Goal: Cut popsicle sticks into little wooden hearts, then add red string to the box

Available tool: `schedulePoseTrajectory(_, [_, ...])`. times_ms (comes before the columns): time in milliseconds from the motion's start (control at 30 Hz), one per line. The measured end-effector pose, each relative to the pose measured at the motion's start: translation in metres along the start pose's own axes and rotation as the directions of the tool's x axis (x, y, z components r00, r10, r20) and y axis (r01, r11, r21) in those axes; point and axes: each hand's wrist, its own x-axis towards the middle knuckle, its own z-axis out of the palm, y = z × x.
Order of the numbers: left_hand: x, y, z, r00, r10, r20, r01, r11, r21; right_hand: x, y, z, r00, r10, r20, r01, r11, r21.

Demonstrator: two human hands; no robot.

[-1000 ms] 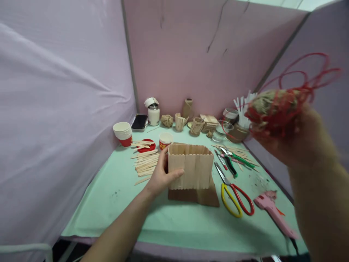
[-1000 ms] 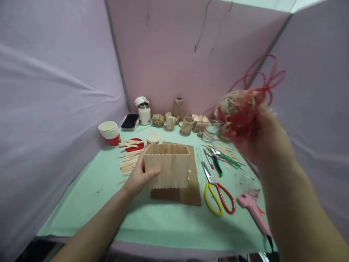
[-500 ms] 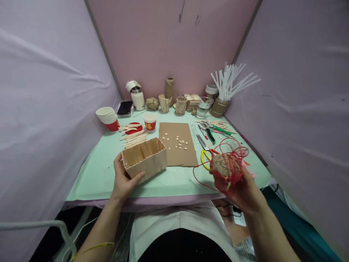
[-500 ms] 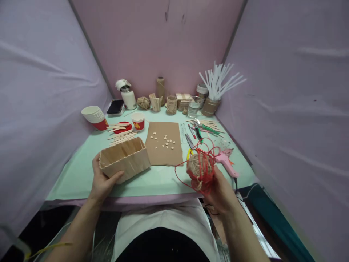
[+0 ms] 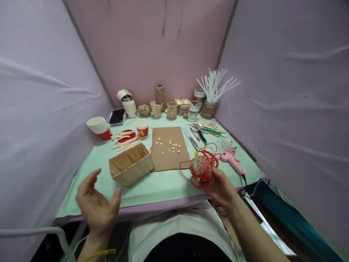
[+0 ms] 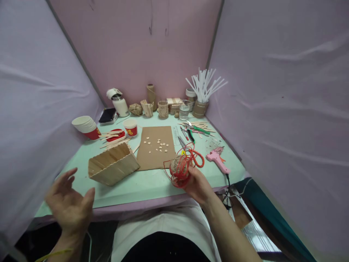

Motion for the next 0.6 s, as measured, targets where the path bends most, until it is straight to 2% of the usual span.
schedulePoseTrajectory(33, [-0.01, 0.013, 0.006, 0.999, 0.03, -0.023, -0.031, 0.999, -0.04, -0.001, 0.002, 0.002, 1.0, 0.007, 0.016, -0.007, 1.0, -0.005])
schedulePoseTrajectory(67, [-0.021, 0.027, 0.016, 0.999, 0.038, 0.036, -0.035, 0.995, -0.09, -0.002, 0.004, 0.004, 0.999, 0.013, 0.034, -0.012, 1.0, -0.027])
schedulePoseTrajectory(100, [-0.032, 0.04, 0.028, 0.978, -0.007, 0.211, 0.038, 0.989, -0.142, -0.004, 0.005, 0.007, 0.999, 0.011, 0.048, -0.007, 0.997, -0.074])
schedulePoseTrajectory(133, [-0.041, 0.052, 0.042, 0.915, -0.085, 0.393, 0.171, 0.967, -0.189, -0.006, 0.007, 0.011, 0.998, -0.003, 0.056, 0.011, 0.989, -0.146])
schedulePoseTrajectory(167, [-0.049, 0.061, 0.057, 0.811, -0.18, 0.557, 0.347, 0.914, -0.209, -0.008, 0.008, 0.015, 0.998, -0.026, 0.061, 0.039, 0.971, -0.235])
schedulePoseTrajectory(200, [-0.055, 0.068, 0.071, 0.698, -0.26, 0.667, 0.52, 0.825, -0.222, -0.01, 0.01, 0.019, 0.996, -0.056, 0.068, 0.075, 0.941, -0.329])
schedulePoseTrajectory(233, [-0.059, 0.072, 0.084, 0.582, -0.321, 0.747, 0.675, 0.703, -0.224, -0.012, 0.01, 0.022, 0.993, -0.085, 0.085, 0.112, 0.901, -0.418])
schedulePoseTrajectory(267, [-0.061, 0.074, 0.095, 0.488, -0.359, 0.796, 0.785, 0.579, -0.22, -0.014, 0.011, 0.024, 0.989, -0.104, 0.108, 0.144, 0.857, -0.495])
schedulePoseTrajectory(333, [-0.06, 0.073, 0.108, 0.362, -0.394, 0.845, 0.899, 0.388, -0.204, -0.016, 0.009, 0.024, 0.982, -0.11, 0.151, 0.179, 0.788, -0.589])
schedulePoseTrajectory(400, [-0.056, 0.068, 0.11, 0.325, -0.405, 0.855, 0.93, 0.299, -0.212, -0.015, 0.003, 0.02, 0.982, -0.102, 0.16, 0.182, 0.746, -0.641])
schedulePoseTrajectory(467, [-0.052, 0.062, 0.105, 0.323, -0.428, 0.844, 0.936, 0.278, -0.217, -0.012, -0.004, 0.013, 0.985, -0.09, 0.147, 0.168, 0.705, -0.69])
schedulePoseTrajectory(533, [-0.046, 0.055, 0.097, 0.319, -0.453, 0.832, 0.935, 0.294, -0.199, -0.008, -0.014, 0.005, 0.988, -0.084, 0.133, 0.155, 0.662, -0.734])
schedulePoseTrajectory(600, [-0.041, 0.048, 0.091, 0.343, -0.459, 0.82, 0.912, 0.37, -0.175, -0.005, -0.024, -0.004, 0.989, -0.122, 0.08, 0.139, 0.626, -0.768])
